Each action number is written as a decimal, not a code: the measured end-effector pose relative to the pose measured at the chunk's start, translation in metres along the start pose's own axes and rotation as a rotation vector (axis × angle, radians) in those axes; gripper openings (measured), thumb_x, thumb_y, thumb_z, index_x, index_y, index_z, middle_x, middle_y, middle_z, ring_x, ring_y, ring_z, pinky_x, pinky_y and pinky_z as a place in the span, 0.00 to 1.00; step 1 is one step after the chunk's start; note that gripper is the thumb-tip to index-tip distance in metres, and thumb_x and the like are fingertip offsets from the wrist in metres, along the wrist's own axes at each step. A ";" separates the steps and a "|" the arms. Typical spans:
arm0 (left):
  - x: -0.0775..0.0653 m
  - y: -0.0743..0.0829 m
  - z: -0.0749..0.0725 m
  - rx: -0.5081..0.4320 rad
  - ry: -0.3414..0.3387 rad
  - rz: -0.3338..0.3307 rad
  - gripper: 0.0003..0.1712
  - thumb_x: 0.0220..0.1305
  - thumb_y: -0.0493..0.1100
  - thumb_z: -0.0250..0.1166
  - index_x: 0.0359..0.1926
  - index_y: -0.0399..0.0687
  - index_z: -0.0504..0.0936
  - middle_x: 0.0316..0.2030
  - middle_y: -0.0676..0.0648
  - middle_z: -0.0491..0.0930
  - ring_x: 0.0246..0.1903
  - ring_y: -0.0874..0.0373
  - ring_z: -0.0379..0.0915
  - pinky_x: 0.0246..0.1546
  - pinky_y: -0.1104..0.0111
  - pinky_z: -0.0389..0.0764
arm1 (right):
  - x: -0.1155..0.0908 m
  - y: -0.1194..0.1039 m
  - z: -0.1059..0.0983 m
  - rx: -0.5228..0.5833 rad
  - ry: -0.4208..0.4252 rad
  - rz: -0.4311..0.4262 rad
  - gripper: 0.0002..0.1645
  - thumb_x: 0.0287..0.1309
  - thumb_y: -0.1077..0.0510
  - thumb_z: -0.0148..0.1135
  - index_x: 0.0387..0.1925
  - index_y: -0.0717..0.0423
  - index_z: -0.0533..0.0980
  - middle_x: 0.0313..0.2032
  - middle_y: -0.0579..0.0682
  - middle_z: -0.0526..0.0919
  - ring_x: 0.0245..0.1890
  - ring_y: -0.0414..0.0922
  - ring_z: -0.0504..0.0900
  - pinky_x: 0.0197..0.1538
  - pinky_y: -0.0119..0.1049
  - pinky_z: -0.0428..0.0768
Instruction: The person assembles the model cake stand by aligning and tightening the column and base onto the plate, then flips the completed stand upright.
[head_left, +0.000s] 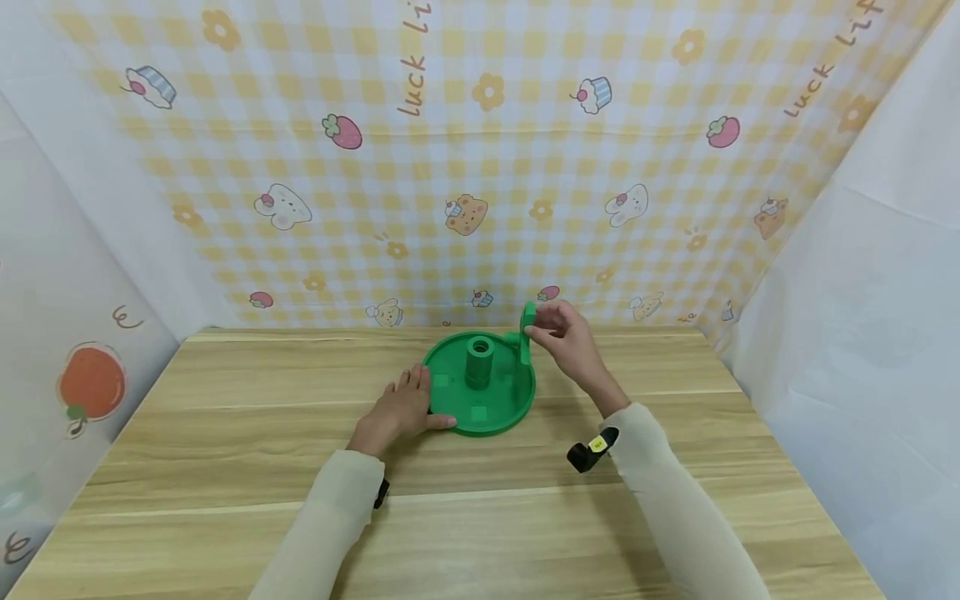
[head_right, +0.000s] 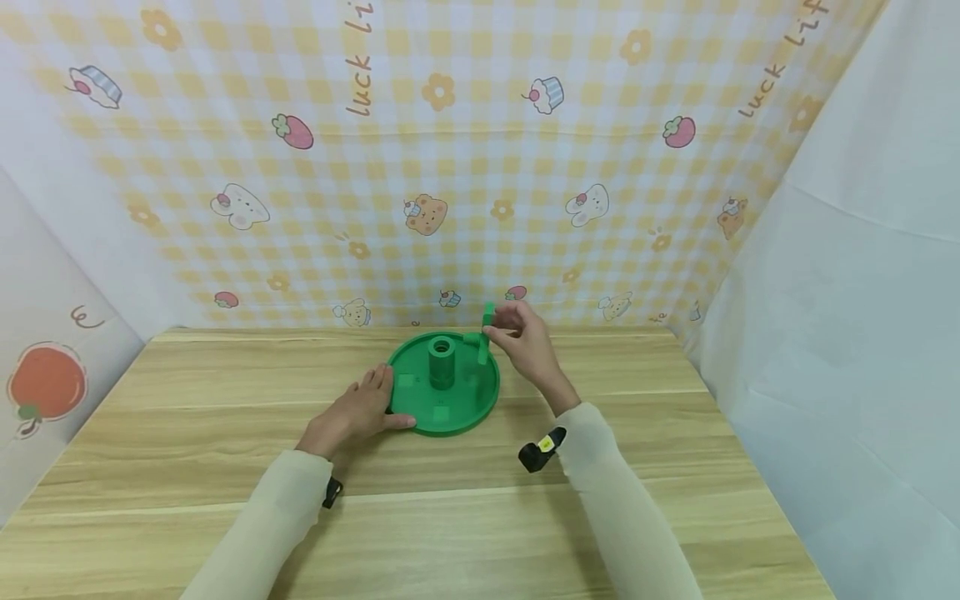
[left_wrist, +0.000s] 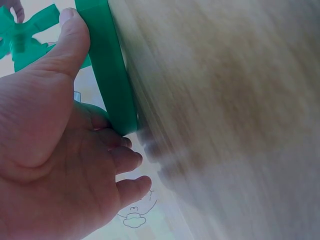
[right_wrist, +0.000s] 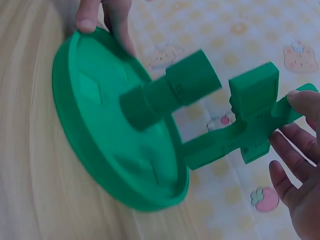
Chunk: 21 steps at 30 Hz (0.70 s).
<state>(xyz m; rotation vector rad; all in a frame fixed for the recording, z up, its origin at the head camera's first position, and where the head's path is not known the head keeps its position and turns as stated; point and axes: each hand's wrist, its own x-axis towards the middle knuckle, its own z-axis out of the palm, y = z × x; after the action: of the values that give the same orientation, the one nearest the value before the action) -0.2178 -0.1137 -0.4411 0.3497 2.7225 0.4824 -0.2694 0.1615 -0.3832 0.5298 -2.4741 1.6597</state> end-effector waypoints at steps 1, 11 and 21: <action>0.000 0.000 0.000 0.002 0.000 0.001 0.58 0.67 0.63 0.61 0.76 0.27 0.42 0.76 0.28 0.39 0.76 0.35 0.36 0.73 0.42 0.49 | 0.001 -0.002 0.003 -0.004 -0.001 -0.008 0.19 0.64 0.65 0.63 0.55 0.69 0.72 0.51 0.66 0.83 0.52 0.56 0.81 0.50 0.37 0.79; 0.000 0.000 0.000 0.012 -0.004 -0.001 0.59 0.67 0.64 0.60 0.76 0.27 0.42 0.76 0.28 0.39 0.76 0.35 0.36 0.73 0.42 0.49 | 0.013 -0.001 0.026 -0.030 -0.034 -0.115 0.17 0.64 0.63 0.65 0.54 0.62 0.77 0.49 0.60 0.84 0.51 0.54 0.83 0.47 0.43 0.82; 0.002 -0.001 0.001 0.019 -0.010 -0.005 0.59 0.68 0.64 0.59 0.76 0.27 0.41 0.76 0.28 0.39 0.76 0.35 0.36 0.73 0.42 0.49 | 0.013 -0.009 0.041 -0.142 -0.095 -0.170 0.17 0.66 0.60 0.63 0.56 0.56 0.78 0.52 0.55 0.83 0.53 0.52 0.80 0.52 0.50 0.79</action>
<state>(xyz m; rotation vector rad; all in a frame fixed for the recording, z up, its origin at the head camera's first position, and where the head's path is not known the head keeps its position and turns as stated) -0.2192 -0.1139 -0.4431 0.3487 2.7195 0.4528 -0.2746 0.1179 -0.3875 0.7933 -2.5072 1.4157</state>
